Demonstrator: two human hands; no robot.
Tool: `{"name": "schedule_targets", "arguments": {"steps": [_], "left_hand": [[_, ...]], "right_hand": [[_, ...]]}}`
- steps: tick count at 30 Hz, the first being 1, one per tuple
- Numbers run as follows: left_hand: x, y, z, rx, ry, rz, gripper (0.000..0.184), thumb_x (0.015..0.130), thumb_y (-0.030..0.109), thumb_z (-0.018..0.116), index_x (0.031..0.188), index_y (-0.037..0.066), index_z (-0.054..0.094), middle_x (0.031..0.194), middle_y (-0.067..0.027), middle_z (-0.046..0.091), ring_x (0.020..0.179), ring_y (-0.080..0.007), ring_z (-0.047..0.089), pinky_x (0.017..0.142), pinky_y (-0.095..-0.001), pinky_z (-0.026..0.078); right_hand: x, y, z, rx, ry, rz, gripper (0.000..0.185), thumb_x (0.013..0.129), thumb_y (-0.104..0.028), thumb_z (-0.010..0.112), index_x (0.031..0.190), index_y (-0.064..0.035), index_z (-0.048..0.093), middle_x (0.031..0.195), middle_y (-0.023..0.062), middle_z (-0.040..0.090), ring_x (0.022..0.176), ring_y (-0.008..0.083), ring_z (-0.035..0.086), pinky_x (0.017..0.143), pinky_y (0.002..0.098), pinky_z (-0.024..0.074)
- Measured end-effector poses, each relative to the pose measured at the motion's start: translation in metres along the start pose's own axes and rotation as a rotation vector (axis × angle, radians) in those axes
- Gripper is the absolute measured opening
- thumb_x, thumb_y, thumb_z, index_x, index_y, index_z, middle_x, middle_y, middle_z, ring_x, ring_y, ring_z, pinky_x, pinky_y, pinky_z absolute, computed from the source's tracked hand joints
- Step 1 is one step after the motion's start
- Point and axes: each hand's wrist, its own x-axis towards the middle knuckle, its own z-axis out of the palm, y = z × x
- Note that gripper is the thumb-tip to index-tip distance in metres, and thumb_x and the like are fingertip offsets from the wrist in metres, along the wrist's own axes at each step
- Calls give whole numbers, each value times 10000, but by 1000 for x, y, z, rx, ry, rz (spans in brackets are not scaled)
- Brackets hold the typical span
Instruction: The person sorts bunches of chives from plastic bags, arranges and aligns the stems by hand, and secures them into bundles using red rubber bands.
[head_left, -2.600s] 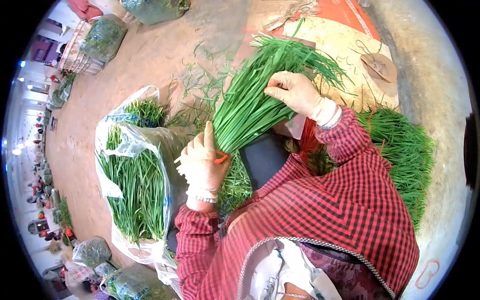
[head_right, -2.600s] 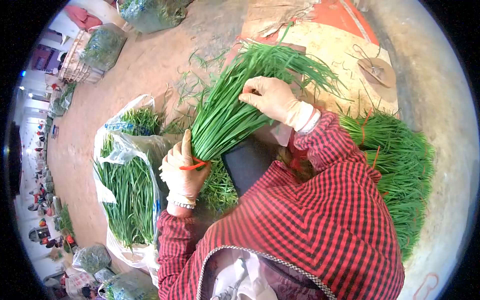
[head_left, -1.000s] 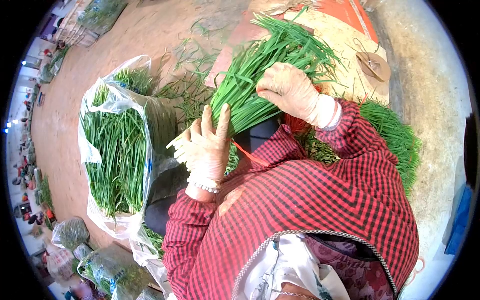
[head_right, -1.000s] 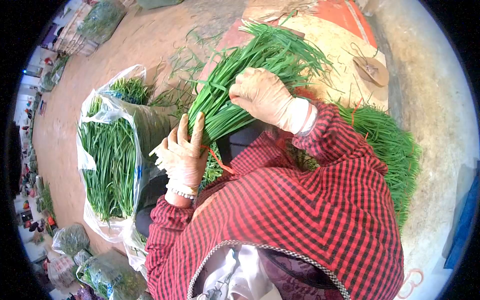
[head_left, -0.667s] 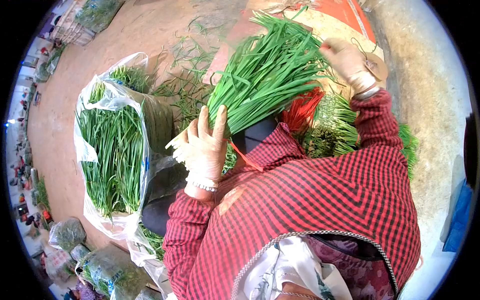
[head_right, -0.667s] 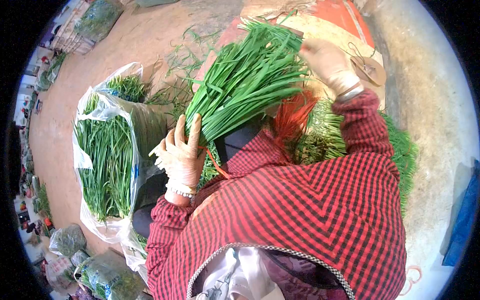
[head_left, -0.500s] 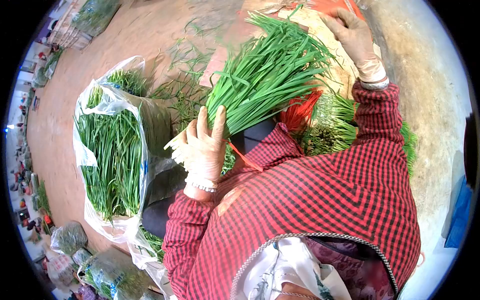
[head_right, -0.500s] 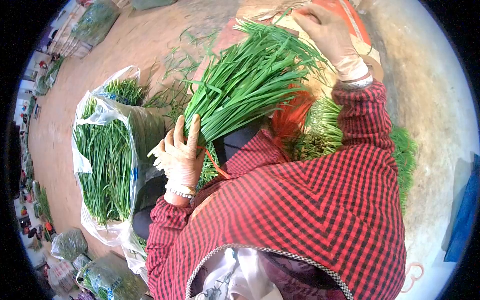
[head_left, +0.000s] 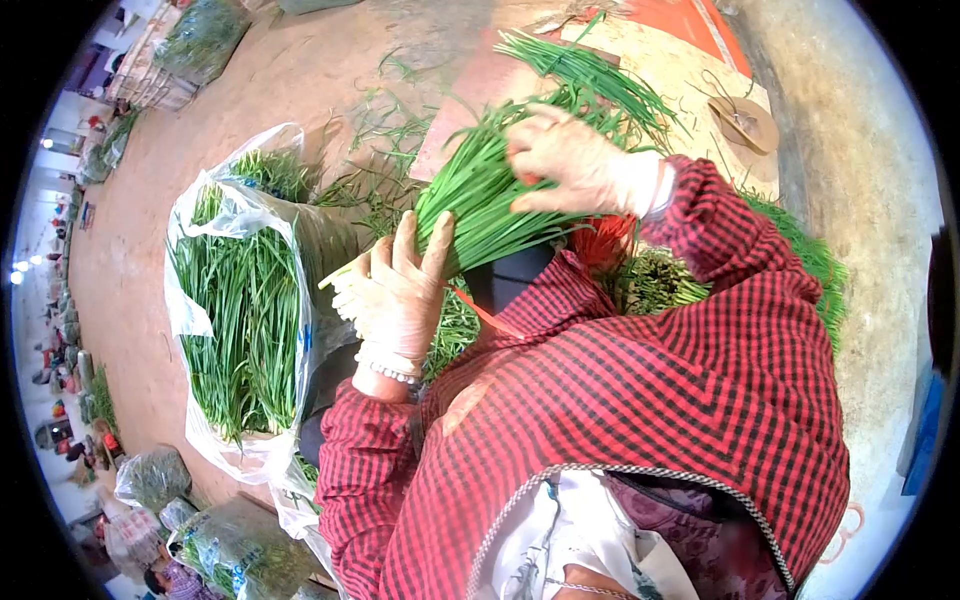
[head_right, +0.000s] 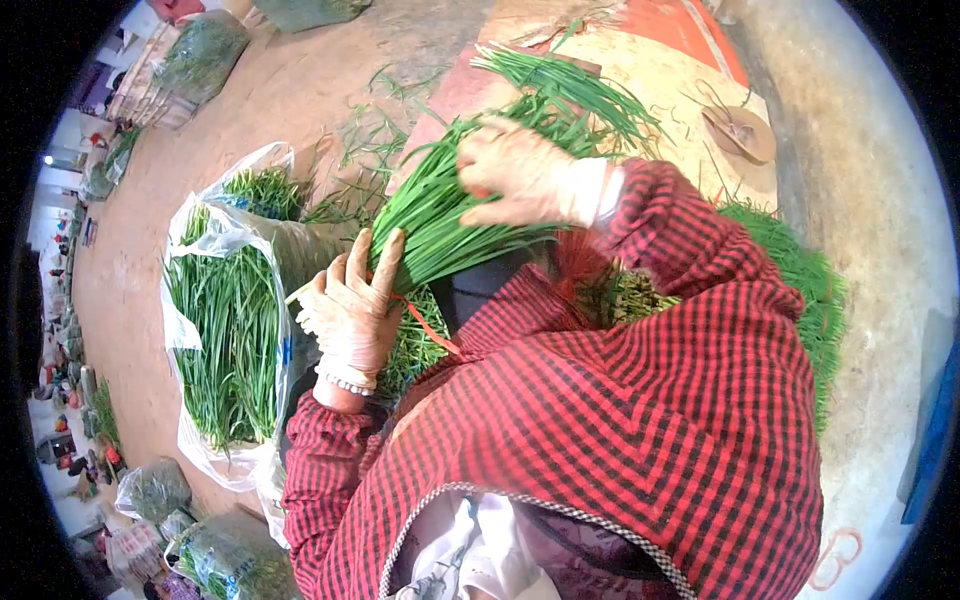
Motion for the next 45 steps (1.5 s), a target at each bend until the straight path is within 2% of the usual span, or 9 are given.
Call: {"name": "schedule_targets", "arguments": {"steps": [6, 9, 13, 19, 24, 31, 36, 41, 45], "left_hand": [[17, -19, -35, -23, -64, 138, 872, 671, 257, 787, 1438, 208, 376, 1365, -106, 482, 1106, -306, 526, 945, -467, 403], [36, -11, -61, 136, -163, 240, 838, 672, 297, 787, 1409, 173, 410, 1392, -99, 476, 1129, -300, 517, 956, -472, 400], [61, 2, -112, 293, -165, 490, 903, 605, 213, 785, 1408, 116, 385, 1389, -94, 472, 1162, -281, 498, 990, -461, 391], [78, 22, -159, 386, -62, 640, 618, 739, 146, 683, 1315, 89, 466, 1364, -73, 477, 1229, -222, 463, 1050, -457, 364], [90, 42, -154, 436, 154, 641, 639, 746, 182, 718, 1326, 98, 465, 1403, -102, 449, 1302, -258, 428, 1096, -493, 321], [99, 73, -115, -1069, 497, 136, 1061, 772, 542, 718, 1501, 15, 155, 1514, -167, 299, 1408, -325, 271, 1135, -483, 255], [93, 69, -104, -1801, 567, -161, 682, 828, 99, 696, 1418, 1, 368, 1411, -138, 448, 1259, -279, 458, 1084, -448, 343], [90, 44, -139, -1504, 623, -70, 689, 797, -7, 675, 1417, 17, 376, 1399, -156, 455, 1252, -298, 464, 1074, -464, 367], [88, 51, -148, -1314, 82, 349, 684, 746, 79, 696, 1377, 63, 434, 1370, -161, 487, 1255, -332, 479, 1091, -516, 326]], "right_hand": [[-90, 89, -25, -293, -533, 778, 391, 887, -486, 521, 845, -170, 747, 754, 111, 669, 750, 279, 641, 827, 461, 480], [-108, 109, -31, 107, 35, 611, 329, 874, -401, 555, 936, -128, 727, 767, 126, 673, 656, 260, 645, 635, 374, 516], [-57, 2, -67, 408, 399, 199, 722, 745, -554, 681, 1232, -41, 538, 1040, 230, 643, 958, 377, 631, 811, 442, 499], [-8, -56, -31, 761, 96, 181, 1020, 604, -559, 795, 1378, -34, 387, 1166, 238, 599, 1060, 369, 602, 934, 418, 465], [-42, -49, -10, 1172, 413, 302, 957, 617, -487, 794, 1380, -69, 395, 1151, 195, 620, 1054, 309, 619, 924, 376, 472], [-85, -37, -59, 913, 920, 394, 855, 668, -367, 808, 1349, -20, 423, 1125, 184, 629, 1058, 302, 620, 900, 377, 489], [-64, -59, -61, 516, 1034, 87, 796, 688, -322, 767, 1376, -102, 432, 1147, 185, 586, 1057, 359, 582, 894, 438, 470], [-90, -59, -78, 765, 692, 408, 366, 853, -343, 650, 1021, -18, 631, 1025, 143, 656, 984, 274, 620, 876, 387, 484], [-98, -60, -46, 1140, 500, 499, 379, 872, -355, 637, 1045, -18, 639, 1056, 141, 656, 1004, 236, 613, 889, 355, 479]]}}
